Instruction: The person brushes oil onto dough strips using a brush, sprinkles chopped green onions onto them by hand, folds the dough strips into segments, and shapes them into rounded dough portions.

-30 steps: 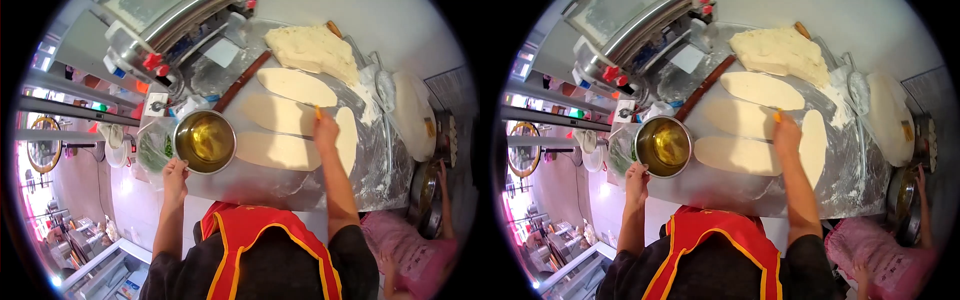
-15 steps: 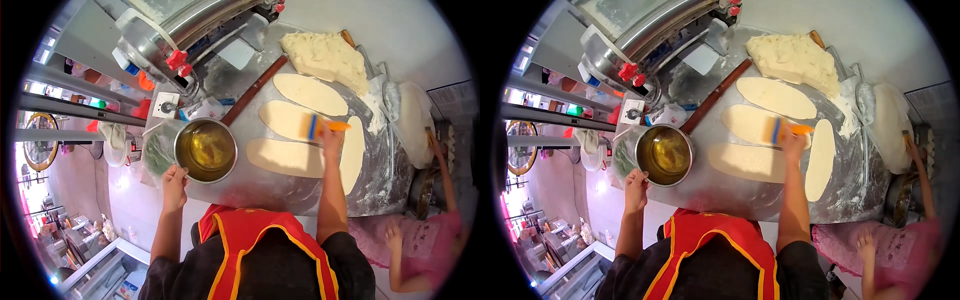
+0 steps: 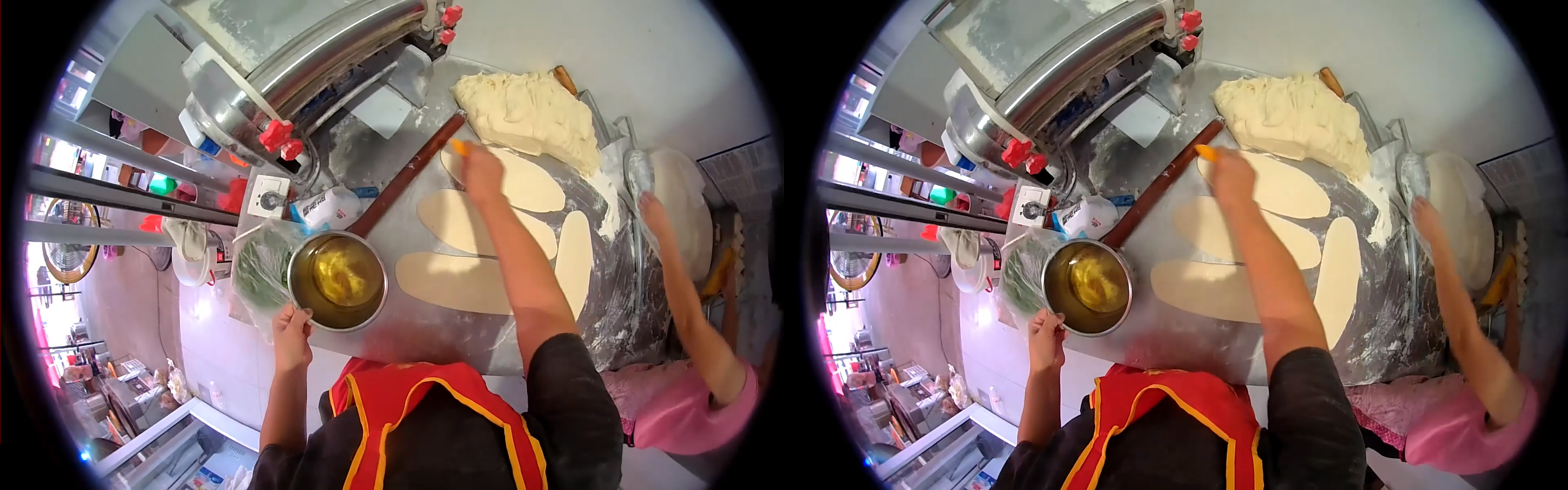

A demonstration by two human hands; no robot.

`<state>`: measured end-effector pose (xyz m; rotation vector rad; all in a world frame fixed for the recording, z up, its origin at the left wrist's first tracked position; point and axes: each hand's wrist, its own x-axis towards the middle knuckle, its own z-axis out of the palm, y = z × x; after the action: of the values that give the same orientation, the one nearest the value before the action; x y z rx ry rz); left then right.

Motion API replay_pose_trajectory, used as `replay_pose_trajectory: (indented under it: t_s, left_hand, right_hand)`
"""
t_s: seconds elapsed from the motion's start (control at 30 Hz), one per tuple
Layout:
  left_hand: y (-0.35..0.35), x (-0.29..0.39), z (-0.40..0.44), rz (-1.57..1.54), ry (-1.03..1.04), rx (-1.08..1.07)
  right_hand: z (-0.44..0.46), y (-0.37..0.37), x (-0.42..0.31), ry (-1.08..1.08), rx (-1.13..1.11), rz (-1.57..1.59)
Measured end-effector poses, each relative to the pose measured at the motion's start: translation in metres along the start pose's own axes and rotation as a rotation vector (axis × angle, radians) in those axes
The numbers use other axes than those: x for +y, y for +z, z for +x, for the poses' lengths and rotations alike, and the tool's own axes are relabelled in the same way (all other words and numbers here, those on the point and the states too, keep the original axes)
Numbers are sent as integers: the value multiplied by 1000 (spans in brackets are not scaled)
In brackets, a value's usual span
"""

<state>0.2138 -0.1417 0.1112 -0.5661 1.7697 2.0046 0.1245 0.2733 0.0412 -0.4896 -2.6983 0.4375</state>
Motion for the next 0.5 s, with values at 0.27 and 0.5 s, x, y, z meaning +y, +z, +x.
replay_pose_trajectory:
  t_s: [0.27, 0.5]
  left_hand:
    - [3, -3, -13, 14, 3, 28]
    - [17, -7, -10, -11, -10, 0]
  right_hand:
    - [4, 3, 83, 625, 172, 891]
    - [-77, -87, 233, 899, 458, 794]
